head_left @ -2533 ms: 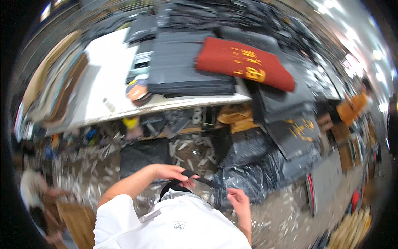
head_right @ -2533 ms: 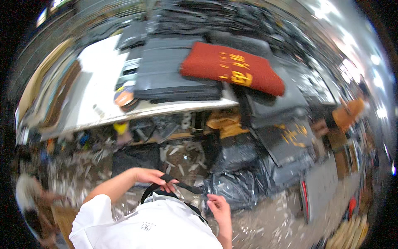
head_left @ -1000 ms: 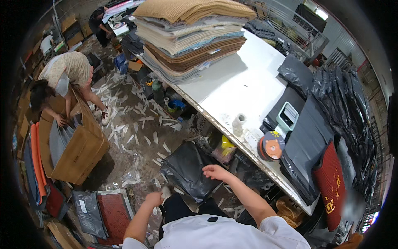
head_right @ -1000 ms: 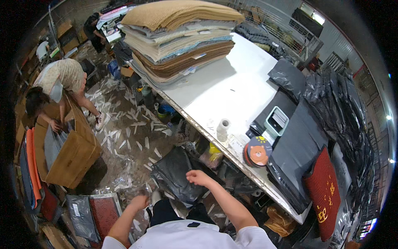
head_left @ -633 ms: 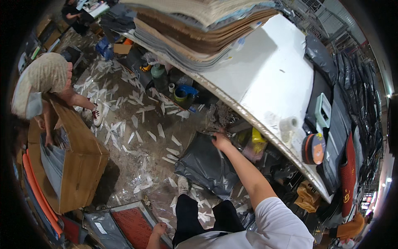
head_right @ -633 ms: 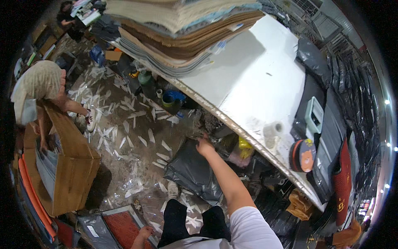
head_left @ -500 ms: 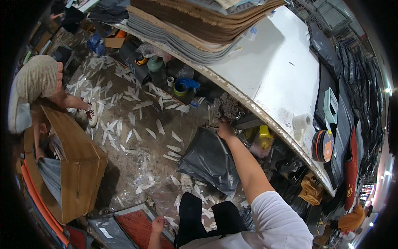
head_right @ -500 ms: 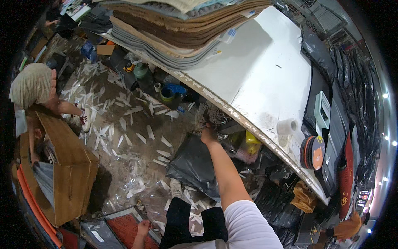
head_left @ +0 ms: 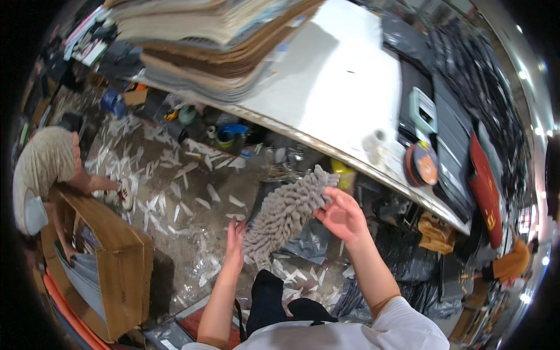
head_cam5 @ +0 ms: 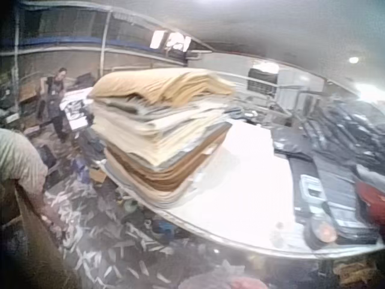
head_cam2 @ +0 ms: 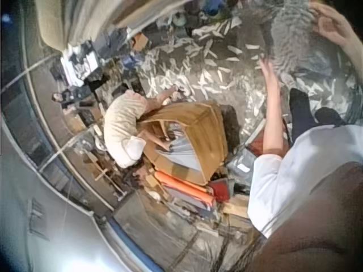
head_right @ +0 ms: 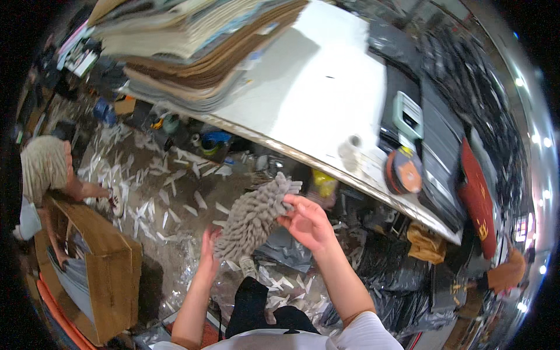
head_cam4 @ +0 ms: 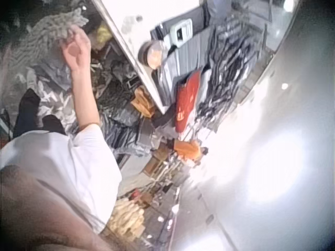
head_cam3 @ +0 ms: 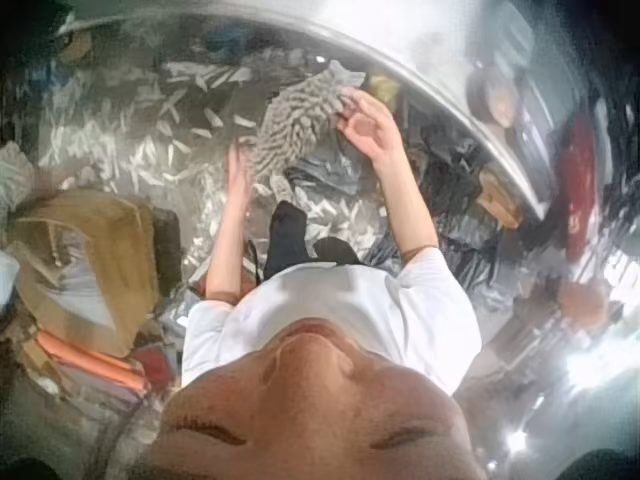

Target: The person folds car floor mats and places them into plastic mailing bags, peels adhesive shipping labels from a roll, and applies them to the outside of the bags.

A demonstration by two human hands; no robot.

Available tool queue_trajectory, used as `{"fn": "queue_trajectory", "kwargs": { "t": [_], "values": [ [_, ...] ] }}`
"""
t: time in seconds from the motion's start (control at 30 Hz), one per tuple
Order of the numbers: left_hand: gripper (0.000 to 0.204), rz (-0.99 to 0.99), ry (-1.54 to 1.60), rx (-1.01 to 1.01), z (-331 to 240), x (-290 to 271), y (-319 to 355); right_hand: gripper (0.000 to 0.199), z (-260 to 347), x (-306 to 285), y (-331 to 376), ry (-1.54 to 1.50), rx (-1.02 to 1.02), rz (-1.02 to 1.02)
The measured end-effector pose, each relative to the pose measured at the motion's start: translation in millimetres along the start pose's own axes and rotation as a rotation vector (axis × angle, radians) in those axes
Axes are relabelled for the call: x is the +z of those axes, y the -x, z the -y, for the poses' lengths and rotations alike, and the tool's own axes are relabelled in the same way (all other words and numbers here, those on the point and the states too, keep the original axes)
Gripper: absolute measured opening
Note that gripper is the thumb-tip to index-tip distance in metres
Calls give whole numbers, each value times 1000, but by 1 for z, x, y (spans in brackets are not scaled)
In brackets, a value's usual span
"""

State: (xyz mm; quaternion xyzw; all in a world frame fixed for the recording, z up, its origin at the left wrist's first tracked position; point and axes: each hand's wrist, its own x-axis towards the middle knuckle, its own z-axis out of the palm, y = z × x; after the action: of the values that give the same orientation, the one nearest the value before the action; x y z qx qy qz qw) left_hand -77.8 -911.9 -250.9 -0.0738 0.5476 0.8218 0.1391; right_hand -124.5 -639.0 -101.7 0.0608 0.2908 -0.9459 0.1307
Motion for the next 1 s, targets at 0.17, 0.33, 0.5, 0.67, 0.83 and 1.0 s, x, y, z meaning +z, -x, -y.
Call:
{"fn": "queue_trajectory", "kwargs": {
  "t": [0.17,0.33,0.5,0.67,0.83,1.0],
  "values": [
    [76,372,507,-382,-44,124,22,35,59,19,124,36,-152,9],
    [57,558,-27,-264,-58,267,90,33,109,-19,299,224,-421,-230],
    [69,911,-435,-236,-12,337,179,41,81,-76,462,488,-392,-574],
    [63,1358,-464,-520,36,427,219,82,30,-123,543,860,-313,-887],
    [60,1690,-653,-395,58,529,207,71,35,-161,542,66,-423,-918],
    [71,1919,-935,486,76,652,134,54,148,-153,536,-242,-664,-1051]
  ]
}}
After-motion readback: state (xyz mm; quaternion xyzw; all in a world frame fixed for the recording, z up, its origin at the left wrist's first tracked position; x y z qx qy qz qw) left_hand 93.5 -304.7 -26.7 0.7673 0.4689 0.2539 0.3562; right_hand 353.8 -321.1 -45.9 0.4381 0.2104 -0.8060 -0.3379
